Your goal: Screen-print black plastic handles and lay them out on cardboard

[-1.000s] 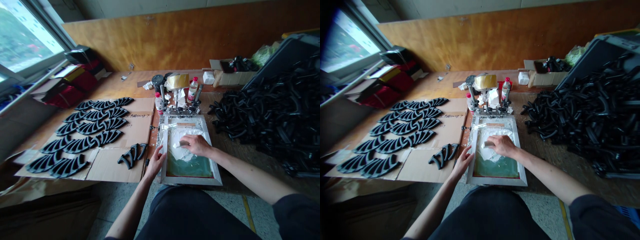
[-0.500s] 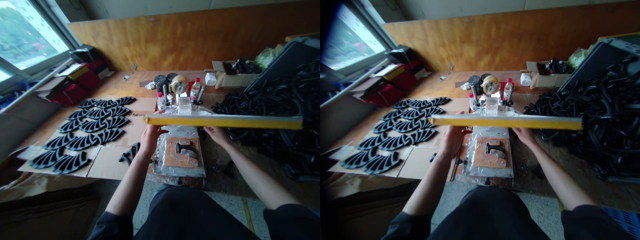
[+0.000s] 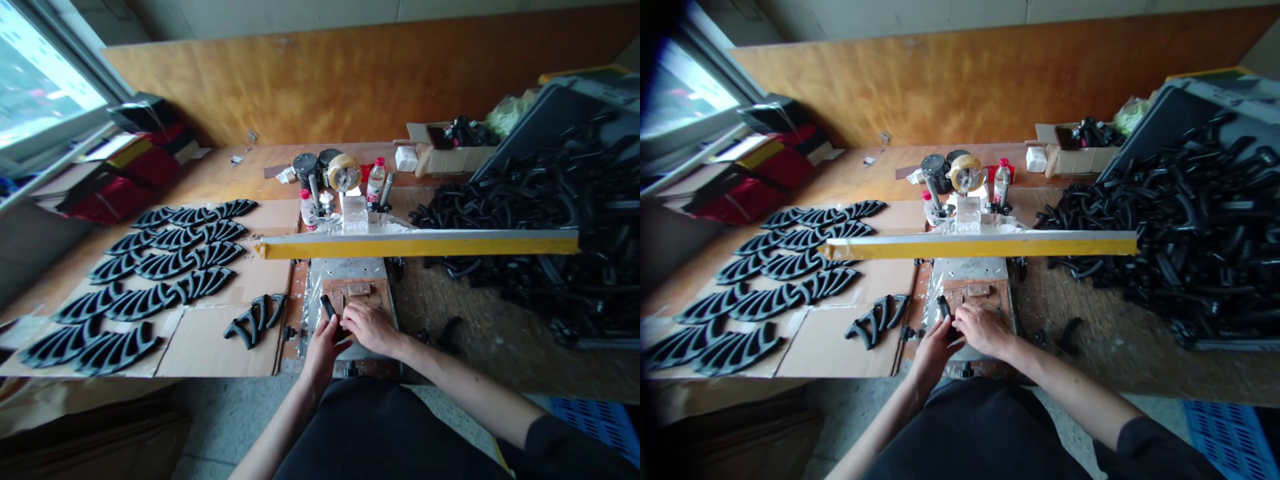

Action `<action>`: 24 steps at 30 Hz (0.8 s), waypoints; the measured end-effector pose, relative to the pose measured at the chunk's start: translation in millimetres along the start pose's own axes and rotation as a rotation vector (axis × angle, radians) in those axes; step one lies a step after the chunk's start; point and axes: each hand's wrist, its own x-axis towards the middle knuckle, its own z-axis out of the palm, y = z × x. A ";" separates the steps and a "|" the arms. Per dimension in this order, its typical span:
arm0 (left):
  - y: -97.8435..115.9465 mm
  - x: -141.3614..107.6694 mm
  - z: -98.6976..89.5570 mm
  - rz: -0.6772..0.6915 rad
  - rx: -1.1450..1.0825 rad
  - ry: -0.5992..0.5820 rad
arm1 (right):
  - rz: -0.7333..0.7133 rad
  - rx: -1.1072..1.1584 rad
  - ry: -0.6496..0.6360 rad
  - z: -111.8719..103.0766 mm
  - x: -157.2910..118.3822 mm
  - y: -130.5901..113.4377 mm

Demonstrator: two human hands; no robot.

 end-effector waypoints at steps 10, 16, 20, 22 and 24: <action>47.3 15.8 -204.6 0.001 0.836 0.878 | 0.774 -0.073 0.243 -21.0 23.4 207.8; 39.0 27.9 -225.5 -0.094 1.174 0.965 | 0.921 -0.030 0.308 -4.2 11.6 228.4; 45.8 21.1 -223.1 -0.107 1.278 0.947 | 1.016 -0.025 0.397 -27.7 -7.1 222.9; 56.5 16.6 -219.6 -0.104 1.302 0.949 | 0.830 -0.057 0.411 -35.7 -16.8 199.3; 72.4 18.1 -207.0 -0.051 1.320 0.912 | 0.531 -0.074 0.323 -35.5 -22.2 161.9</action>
